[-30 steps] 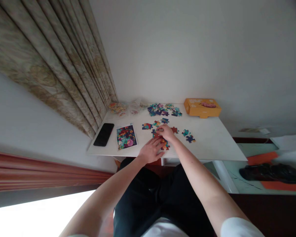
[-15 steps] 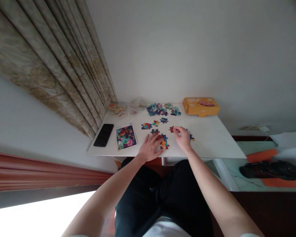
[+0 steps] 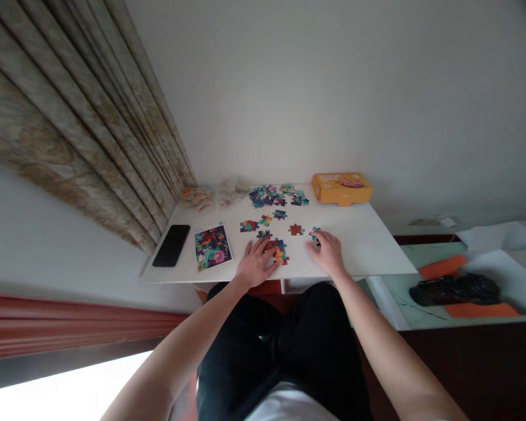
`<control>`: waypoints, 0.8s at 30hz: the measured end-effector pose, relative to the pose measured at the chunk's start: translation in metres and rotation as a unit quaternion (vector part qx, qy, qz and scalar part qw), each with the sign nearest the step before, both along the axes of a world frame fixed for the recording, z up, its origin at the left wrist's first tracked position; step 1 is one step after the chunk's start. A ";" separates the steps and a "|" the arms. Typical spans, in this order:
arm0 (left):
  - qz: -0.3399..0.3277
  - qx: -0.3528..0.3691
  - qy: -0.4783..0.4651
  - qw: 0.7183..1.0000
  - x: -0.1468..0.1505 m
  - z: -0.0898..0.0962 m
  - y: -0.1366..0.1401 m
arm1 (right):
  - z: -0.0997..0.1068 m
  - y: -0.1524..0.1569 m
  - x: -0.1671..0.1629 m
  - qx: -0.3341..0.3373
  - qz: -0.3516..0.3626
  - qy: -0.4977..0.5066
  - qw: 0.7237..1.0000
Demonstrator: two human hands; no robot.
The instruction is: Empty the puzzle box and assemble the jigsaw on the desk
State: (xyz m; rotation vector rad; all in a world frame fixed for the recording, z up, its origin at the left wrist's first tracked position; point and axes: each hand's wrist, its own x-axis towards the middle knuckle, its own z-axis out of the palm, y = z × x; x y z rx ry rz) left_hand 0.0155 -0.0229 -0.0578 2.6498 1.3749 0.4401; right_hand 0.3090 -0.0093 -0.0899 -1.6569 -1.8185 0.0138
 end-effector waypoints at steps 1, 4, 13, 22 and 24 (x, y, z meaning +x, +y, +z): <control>0.000 0.001 0.001 1.000 0.000 0.000 0.000 | 0.001 0.002 -0.003 -0.004 0.012 -0.006 1.000; 0.000 0.004 0.005 1.000 -0.001 0.001 0.000 | 0.004 0.012 -0.016 -0.020 0.031 -0.022 0.999; 0.003 -0.009 0.000 1.000 -0.001 -0.001 0.003 | 0.016 0.057 -0.031 -0.126 0.044 -0.040 0.990; 0.008 -0.019 -0.025 0.999 0.000 -0.005 0.010 | 0.024 0.072 -0.027 -0.109 0.136 0.121 0.977; 0.010 -0.017 -0.036 0.999 0.000 -0.005 0.009 | 0.025 0.062 -0.032 -0.113 0.130 0.179 0.969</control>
